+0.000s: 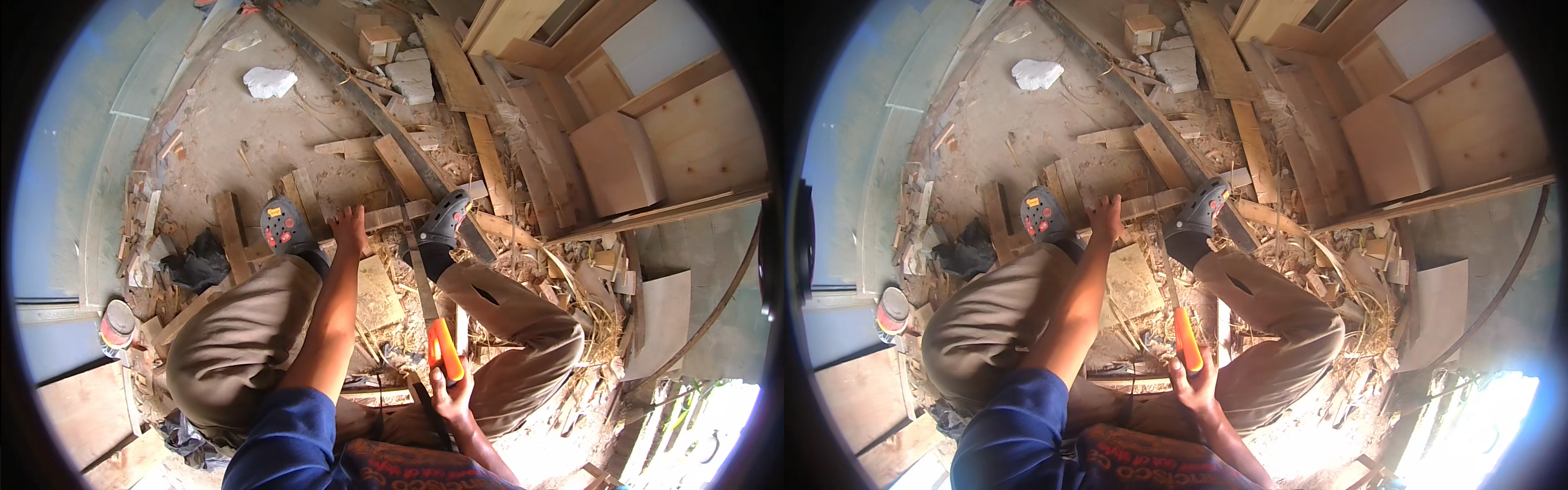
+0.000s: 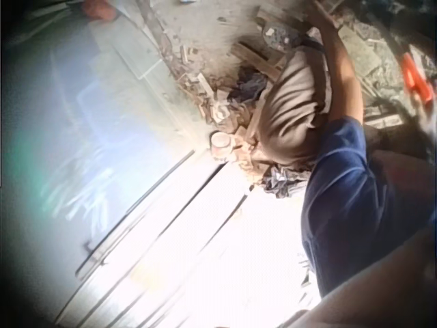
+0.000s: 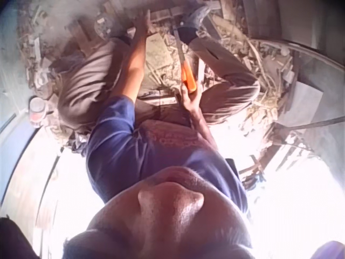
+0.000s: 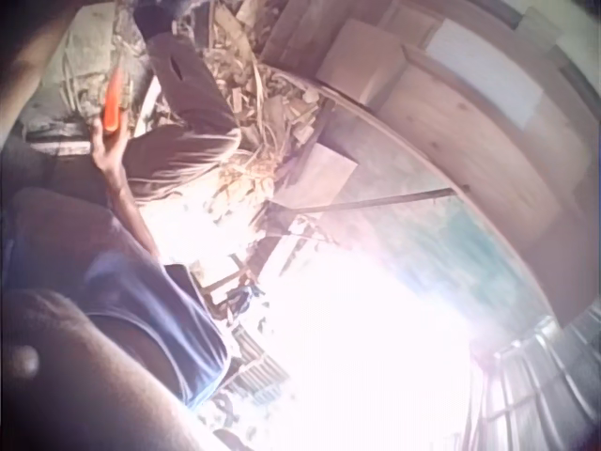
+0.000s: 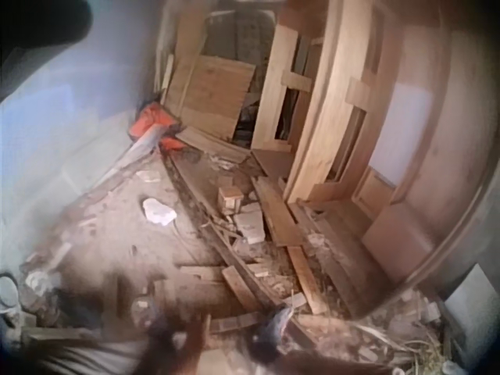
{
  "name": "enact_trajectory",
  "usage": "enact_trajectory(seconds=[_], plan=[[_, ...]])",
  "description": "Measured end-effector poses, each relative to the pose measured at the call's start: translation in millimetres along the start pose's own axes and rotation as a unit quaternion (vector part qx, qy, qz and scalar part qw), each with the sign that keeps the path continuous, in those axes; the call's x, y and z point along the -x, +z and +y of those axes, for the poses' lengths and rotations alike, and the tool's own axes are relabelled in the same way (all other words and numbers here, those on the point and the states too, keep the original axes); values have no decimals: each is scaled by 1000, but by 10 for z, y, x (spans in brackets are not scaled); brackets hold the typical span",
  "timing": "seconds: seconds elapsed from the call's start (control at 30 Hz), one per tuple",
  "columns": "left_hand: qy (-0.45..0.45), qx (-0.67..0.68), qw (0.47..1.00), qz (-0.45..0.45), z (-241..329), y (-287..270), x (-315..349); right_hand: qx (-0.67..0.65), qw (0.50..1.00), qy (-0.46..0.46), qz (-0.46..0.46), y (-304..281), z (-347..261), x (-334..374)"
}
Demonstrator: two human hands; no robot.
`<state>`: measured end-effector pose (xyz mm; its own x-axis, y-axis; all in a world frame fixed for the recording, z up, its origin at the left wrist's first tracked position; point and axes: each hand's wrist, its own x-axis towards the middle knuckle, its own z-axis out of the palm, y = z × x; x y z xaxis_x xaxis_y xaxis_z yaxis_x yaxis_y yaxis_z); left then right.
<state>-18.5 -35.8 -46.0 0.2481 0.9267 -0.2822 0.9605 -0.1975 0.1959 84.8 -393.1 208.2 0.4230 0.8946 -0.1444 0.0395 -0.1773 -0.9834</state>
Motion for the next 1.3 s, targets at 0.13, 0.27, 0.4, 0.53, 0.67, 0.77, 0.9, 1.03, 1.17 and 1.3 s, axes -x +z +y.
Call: enact_trajectory(seconds=[0.13, 0.27, 0.4, 0.53, 0.67, 0.77, 0.9, 1.03, 1.17, 1.3], plan=[[2, 22, 997, 77, 0, 71, 5, -4, 999, -32, 10, 95, -75, 150], [-2, 20, 997, 74, -22, 14, -8, -15, 998, 45, 34, 200, -91, 195], [-4, 41, 999, -5, 72, -195, 58, -62, 997, -40, 26, 621, 77, 277], [19, 39, 999, -32, 32, -273, 106, -86, 996, 2, 4, 700, 3, 269], [26, 27, 999, -21, 18, -240, 95, -90, 996, 1, -5, 647, -3, 227], [46, 34, 998, -16, 38, -226, 50, -128, 991, 26, 29, 655, -140, 179], [87, 32, 996, -17, 244, -252, -21, -206, 977, 39, 42, 602, -27, 262], [95, 35, 995, 10, 253, -188, -49, -166, 983, 42, 70, 679, -165, 155], [101, 43, 994, -22, 240, -196, -93, -117, 992, 38, 34, 577, -103, 119], [90, 68, 993, -26, 126, -177, -92, -81, 992, 92, 24, 493, -123, 115]])
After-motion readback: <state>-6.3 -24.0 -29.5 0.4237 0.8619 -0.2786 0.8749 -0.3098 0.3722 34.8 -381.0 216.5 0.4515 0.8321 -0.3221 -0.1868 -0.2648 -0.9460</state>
